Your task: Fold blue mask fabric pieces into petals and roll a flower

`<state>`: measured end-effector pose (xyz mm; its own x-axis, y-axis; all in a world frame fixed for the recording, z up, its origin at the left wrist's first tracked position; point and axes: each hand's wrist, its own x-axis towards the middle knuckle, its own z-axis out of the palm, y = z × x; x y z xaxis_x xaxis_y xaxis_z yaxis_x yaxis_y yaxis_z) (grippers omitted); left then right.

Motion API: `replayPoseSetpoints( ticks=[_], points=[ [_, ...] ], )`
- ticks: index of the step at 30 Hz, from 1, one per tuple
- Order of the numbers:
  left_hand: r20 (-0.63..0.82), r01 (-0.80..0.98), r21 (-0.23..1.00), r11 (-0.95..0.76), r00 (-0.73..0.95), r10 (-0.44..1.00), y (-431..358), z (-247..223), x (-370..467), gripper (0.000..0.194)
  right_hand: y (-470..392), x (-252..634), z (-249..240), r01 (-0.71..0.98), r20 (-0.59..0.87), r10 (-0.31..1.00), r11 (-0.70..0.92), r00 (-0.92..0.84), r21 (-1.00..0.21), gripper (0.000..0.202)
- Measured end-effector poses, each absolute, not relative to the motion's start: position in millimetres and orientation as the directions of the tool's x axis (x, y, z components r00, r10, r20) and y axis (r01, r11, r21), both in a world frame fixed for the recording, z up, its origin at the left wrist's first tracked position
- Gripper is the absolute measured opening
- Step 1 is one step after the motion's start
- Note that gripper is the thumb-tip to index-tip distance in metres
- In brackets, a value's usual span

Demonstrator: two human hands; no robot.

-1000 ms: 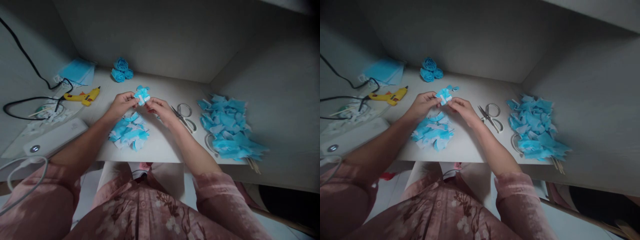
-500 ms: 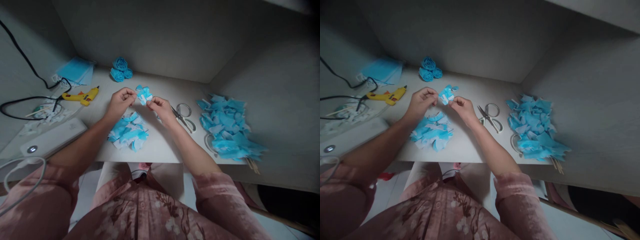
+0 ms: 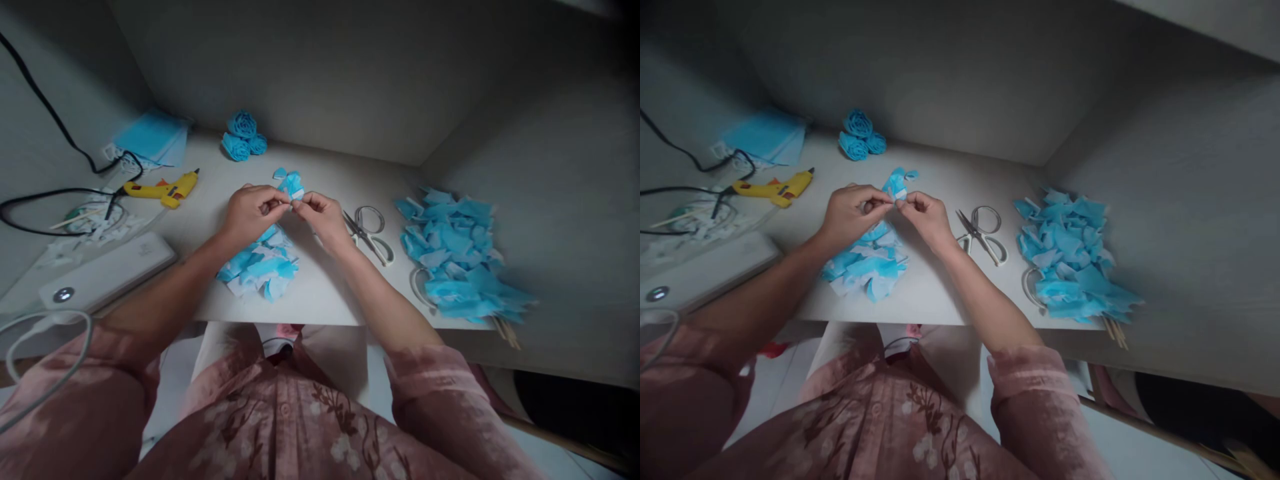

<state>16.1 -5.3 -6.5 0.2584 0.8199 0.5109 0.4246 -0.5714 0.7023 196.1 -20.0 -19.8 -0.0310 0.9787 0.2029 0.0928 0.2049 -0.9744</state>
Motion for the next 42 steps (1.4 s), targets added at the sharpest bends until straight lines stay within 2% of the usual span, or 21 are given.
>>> replayPoseSetpoints(
  ticks=[6,10,19,27,34,42],
  points=[
    [0.479,0.426,0.736,-0.526,0.221,0.850,-4.2,-9.3,18.0,0.008,-22.8,195.6,-17.6,0.053,0.199,0.973,0.207,-0.116,-0.977,0.028],
    [0.470,0.404,0.756,-0.515,0.213,0.857,-4.0,-8.6,17.1,0.005,-23.7,194.7,-17.8,0.064,0.203,0.974,0.210,-0.104,-0.976,0.022],
    [0.498,0.541,0.659,-0.523,0.208,0.842,-3.8,-12.9,17.8,0.012,-21.2,194.9,-21.4,0.117,0.244,0.968,0.249,-0.052,-0.961,0.024],
    [0.530,0.612,0.581,-0.536,0.216,0.820,-2.3,-16.3,17.2,0.014,-25.5,191.7,-20.9,0.255,0.284,0.958,0.283,-0.033,-0.925,0.024],
    [0.534,0.611,0.576,-0.543,0.221,0.816,-1.0,-18.5,17.5,0.013,-25.0,190.5,-19.4,0.337,0.308,0.951,0.297,-0.022,-0.893,0.021],
    [0.540,0.599,0.582,-0.551,0.223,0.812,-1.0,-17.8,17.5,0.014,-25.5,191.2,-17.7,0.321,0.314,0.949,0.304,-0.020,-0.897,0.019]
  ],
)
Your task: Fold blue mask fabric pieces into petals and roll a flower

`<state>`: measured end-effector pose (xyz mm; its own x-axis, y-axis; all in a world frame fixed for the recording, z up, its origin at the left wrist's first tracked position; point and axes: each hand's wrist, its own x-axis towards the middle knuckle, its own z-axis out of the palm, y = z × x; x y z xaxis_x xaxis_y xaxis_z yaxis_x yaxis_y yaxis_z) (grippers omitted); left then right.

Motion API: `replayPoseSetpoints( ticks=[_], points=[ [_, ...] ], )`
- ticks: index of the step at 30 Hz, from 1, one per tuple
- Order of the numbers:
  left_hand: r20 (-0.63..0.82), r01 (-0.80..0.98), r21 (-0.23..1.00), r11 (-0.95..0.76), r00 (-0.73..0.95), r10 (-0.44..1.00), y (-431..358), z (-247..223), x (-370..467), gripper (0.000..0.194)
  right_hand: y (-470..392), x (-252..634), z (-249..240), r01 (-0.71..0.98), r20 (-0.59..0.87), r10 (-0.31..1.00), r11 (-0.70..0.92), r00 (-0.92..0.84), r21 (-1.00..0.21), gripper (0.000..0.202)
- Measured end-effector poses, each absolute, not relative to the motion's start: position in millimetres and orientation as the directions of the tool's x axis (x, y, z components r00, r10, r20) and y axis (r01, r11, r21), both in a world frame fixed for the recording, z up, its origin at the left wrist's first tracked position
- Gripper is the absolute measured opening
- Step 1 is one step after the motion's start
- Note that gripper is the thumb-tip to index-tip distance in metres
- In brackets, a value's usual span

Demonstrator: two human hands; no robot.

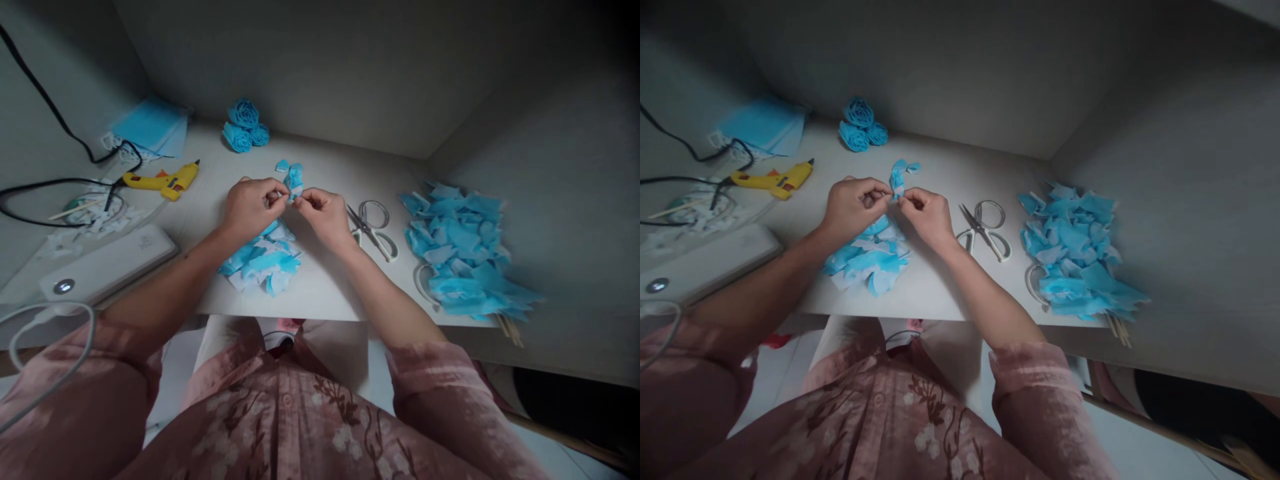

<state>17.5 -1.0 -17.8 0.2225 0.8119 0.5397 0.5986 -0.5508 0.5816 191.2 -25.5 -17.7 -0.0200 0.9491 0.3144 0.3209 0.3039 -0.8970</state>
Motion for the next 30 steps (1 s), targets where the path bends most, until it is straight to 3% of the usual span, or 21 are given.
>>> replayPoseSetpoints(
  ticks=[13,18,22,26,30],
  points=[
    [0.505,0.499,0.689,-0.525,0.189,0.842,-0.9,-17.5,19.2,0.009,-24.7,191.1,-19.4,0.300,0.293,0.956,0.283,-0.012,-0.911,0.021],
    [0.399,0.249,0.869,-0.427,0.156,0.904,3.4,-13.7,16.0,0.010,-23.2,193.4,-17.0,0.259,0.253,0.967,0.247,-0.012,-0.934,0.022],
    [0.353,0.069,0.929,-0.363,0.122,0.928,11.5,-11.2,10.9,0.010,-22.8,195.0,-14.8,0.190,0.212,0.977,0.215,-0.035,-0.958,0.019],
    [0.253,0.068,0.957,-0.281,0.273,0.928,15.5,-14.4,8.5,0.027,-26.0,195.1,-11.6,0.188,0.190,0.978,0.203,-0.081,-0.961,0.019],
    [0.195,0.069,0.970,-0.233,0.354,0.915,14.0,-16.3,7.5,0.024,-25.9,197.2,-13.0,0.229,0.189,0.975,0.211,-0.115,-0.950,0.018]
  ],
)
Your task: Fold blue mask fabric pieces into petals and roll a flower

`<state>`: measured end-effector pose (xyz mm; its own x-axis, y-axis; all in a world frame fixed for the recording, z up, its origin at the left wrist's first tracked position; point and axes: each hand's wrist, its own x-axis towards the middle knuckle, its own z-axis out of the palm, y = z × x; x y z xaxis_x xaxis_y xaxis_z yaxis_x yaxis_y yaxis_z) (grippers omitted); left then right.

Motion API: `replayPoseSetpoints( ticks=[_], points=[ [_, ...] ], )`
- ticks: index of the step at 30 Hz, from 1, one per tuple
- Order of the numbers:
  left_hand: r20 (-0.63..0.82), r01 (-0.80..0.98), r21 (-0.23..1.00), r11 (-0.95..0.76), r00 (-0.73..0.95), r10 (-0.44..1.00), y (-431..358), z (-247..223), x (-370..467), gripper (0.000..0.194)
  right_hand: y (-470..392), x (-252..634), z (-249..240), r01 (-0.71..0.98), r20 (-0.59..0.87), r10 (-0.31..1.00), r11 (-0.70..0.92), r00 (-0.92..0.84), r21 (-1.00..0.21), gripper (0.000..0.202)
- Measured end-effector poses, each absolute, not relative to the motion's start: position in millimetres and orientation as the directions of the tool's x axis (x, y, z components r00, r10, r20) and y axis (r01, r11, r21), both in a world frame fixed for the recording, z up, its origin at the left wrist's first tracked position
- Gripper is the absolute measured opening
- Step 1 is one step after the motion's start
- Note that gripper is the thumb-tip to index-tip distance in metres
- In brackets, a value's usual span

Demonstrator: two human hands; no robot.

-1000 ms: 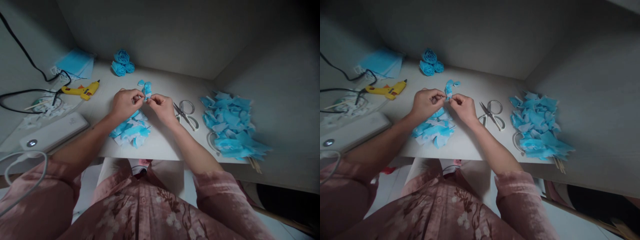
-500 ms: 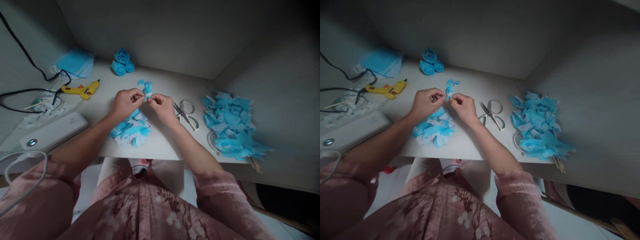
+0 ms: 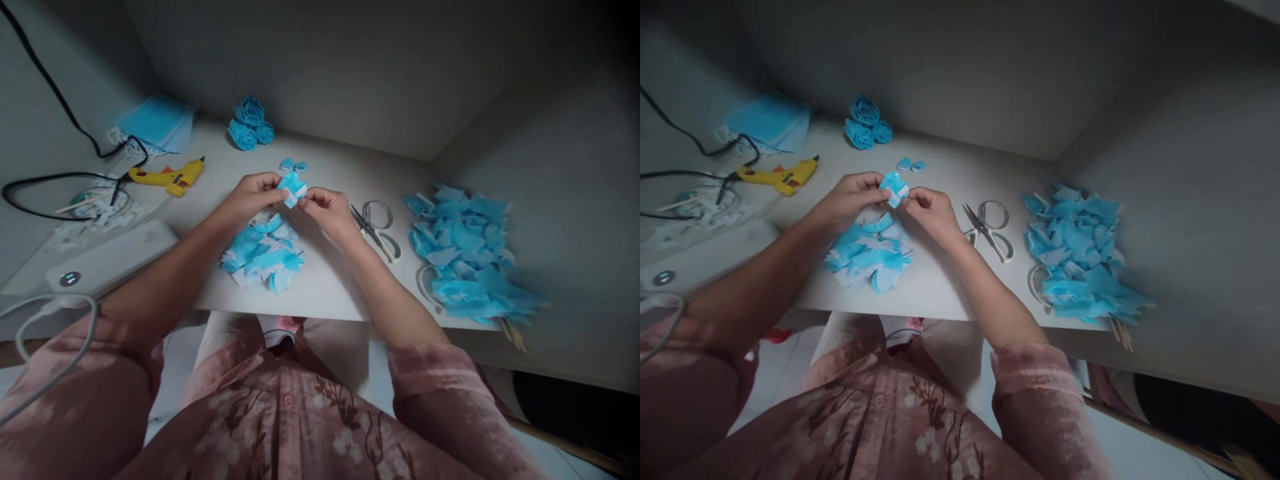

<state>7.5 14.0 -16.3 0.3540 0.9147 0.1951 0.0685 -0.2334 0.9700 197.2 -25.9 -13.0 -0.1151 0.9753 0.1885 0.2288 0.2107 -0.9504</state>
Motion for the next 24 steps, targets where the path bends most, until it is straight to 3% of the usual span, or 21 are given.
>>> replayPoseSetpoints(
  ticks=[2,7,10,16,24],
  points=[
    [0.188,0.056,0.974,-0.221,0.347,0.919,13.0,-15.6,7.6,0.021,-23.8,199.0,-15.4,0.207,0.202,0.974,0.220,-0.104,-0.953,0.020],
    [0.180,-0.015,0.983,-0.184,0.312,0.933,11.0,-16.2,11.6,0.020,-19.2,199.2,-20.1,0.103,0.212,0.969,0.225,-0.127,-0.969,0.054],
    [0.150,-0.002,0.987,-0.158,0.318,0.936,9.0,-19.3,14.7,0.021,-17.7,195.6,-22.8,0.118,0.226,0.964,0.243,-0.143,-0.963,0.064],
    [0.132,0.050,0.986,-0.157,0.335,0.933,7.5,-20.3,13.9,0.023,-15.0,196.3,-28.1,0.185,0.245,0.967,0.254,-0.070,-0.949,0.058],
    [0.131,-0.001,0.990,-0.138,0.319,0.939,11.0,-18.7,10.4,0.018,-17.0,200.4,-20.6,0.163,0.234,0.966,0.249,-0.108,-0.955,0.051]
  ],
)
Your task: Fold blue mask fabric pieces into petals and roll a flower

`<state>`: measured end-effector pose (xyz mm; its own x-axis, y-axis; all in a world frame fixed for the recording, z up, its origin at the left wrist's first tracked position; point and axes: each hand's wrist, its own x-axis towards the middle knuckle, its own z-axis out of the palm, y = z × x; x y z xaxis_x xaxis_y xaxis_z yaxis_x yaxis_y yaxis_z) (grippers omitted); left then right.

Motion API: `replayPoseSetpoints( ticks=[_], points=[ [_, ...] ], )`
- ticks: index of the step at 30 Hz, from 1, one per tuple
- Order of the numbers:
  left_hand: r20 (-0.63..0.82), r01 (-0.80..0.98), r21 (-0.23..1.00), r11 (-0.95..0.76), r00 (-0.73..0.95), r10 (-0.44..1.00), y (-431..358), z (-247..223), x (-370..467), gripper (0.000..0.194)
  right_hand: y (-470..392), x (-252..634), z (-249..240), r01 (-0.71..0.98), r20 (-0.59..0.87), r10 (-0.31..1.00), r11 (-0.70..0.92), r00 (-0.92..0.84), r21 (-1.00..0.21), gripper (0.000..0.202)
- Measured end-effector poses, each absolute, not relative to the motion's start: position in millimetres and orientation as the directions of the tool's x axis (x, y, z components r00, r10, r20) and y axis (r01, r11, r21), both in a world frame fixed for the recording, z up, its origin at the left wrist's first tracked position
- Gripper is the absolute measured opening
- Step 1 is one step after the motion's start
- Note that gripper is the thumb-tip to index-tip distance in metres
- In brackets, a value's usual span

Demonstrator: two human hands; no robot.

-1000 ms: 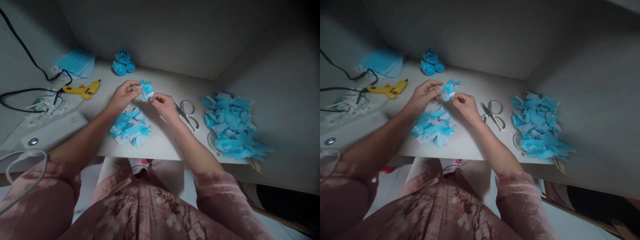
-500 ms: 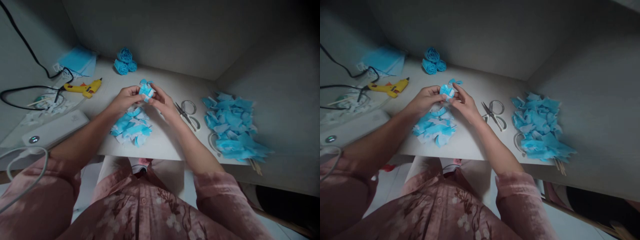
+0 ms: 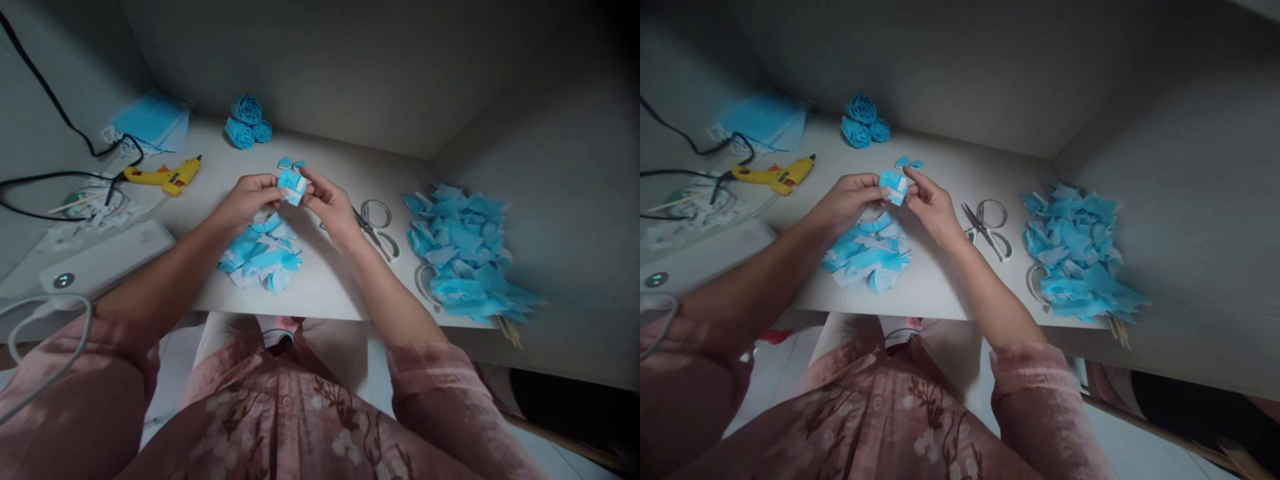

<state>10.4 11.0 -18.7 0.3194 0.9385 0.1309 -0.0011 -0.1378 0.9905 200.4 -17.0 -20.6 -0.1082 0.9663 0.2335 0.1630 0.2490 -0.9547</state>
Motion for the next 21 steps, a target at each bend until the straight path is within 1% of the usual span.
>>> replayPoseSetpoints(
  ticks=[4,7,10,16,19,21],
  points=[
    [0.155,-0.047,0.988,-0.148,0.296,0.943,11.3,-15.7,11.2,0.015,-20.5,201.8,-13.5,0.093,0.173,0.978,0.184,-0.119,-0.978,0.045],
    [0.158,-0.066,0.987,-0.145,0.290,0.944,12.0,-16.4,11.6,0.014,-22.8,202.1,-12.0,0.053,0.128,0.982,0.137,-0.138,-0.989,0.034],
    [0.154,-0.066,0.988,-0.140,0.296,0.943,13.5,-20.3,11.3,0.015,-24.1,200.7,-13.3,0.053,0.122,0.983,0.130,-0.139,-0.990,0.023],
    [0.154,-0.042,0.988,-0.148,0.308,0.939,17.1,-24.5,10.5,0.020,-22.8,198.2,-16.0,0.064,0.132,0.987,0.138,-0.090,-0.988,0.017],
    [0.213,-0.026,0.977,-0.212,0.223,0.951,15.8,-19.6,11.2,0.018,-21.4,198.5,-16.7,0.079,0.157,0.986,0.162,-0.064,-0.984,0.016],
    [0.325,0.027,0.944,-0.329,0.111,0.939,11.2,-14.5,12.4,0.014,-20.2,198.3,-17.6,0.093,0.161,0.986,0.163,-0.032,-0.982,0.017]
  ],
)
